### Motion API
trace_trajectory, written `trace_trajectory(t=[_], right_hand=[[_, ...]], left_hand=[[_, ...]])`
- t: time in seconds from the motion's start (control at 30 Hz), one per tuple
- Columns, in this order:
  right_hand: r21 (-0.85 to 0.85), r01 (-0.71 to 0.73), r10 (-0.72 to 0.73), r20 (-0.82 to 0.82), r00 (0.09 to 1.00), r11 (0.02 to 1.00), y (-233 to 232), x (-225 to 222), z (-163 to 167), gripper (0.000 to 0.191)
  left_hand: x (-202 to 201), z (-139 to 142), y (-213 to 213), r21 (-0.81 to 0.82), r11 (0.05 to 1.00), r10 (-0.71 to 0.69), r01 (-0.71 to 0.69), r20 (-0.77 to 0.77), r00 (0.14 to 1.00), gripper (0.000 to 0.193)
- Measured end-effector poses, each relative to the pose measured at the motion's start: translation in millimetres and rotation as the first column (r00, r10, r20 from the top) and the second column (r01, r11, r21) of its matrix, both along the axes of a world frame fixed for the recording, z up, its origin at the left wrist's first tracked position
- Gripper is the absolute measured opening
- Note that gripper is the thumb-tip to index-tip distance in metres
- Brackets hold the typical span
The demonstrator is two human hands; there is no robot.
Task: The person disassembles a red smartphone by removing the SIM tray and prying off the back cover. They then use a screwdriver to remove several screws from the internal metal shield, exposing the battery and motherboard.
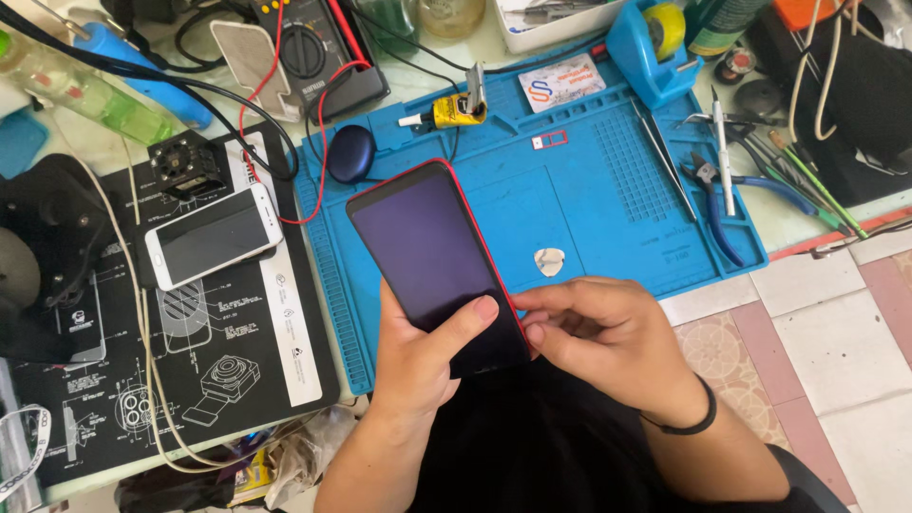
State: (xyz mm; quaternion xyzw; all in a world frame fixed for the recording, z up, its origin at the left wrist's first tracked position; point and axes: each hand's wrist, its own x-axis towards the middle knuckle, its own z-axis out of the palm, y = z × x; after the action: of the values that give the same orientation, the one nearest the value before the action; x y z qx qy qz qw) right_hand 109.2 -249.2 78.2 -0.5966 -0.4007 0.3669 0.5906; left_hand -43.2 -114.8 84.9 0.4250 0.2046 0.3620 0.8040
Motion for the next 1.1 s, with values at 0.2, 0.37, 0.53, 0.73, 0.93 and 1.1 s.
trace_trajectory(t=[0.2,0.37,0.53,0.73,0.93,1.1], right_hand=[[-0.031,-0.042,0.039,-0.082,0.996,0.999,-8,1,4,0.027],[-0.047,-0.043,0.037,-0.127,0.991,0.998,-8,-1,6,0.025],[-0.077,-0.052,0.056,0.046,0.997,0.996,-9,-1,16,0.023],[-0.043,-0.004,0.017,0.309,0.951,0.999,-9,-8,32,0.019],[-0.025,0.112,-0.090,0.442,0.892,0.993,-9,-17,35,0.023],[-0.003,0.151,-0.130,0.491,0.861,0.989,-9,-19,33,0.025]], left_hand=[[-1,4,0,0.014,0.999,-0.052,0.052,0.026,0.998,0.056],[-1,5,0,0.083,0.994,-0.063,0.064,-0.010,0.998,0.053],[-2,2,-2,0.104,0.992,-0.065,0.067,-0.025,0.998,0.055],[-4,1,0,0.198,0.975,-0.088,0.100,-0.069,0.994,0.056],[0,4,-1,0.196,0.975,-0.083,0.100,-0.090,0.992,0.058],[0,6,-2,0.217,0.964,-0.133,0.154,-0.106,0.985,0.054]])
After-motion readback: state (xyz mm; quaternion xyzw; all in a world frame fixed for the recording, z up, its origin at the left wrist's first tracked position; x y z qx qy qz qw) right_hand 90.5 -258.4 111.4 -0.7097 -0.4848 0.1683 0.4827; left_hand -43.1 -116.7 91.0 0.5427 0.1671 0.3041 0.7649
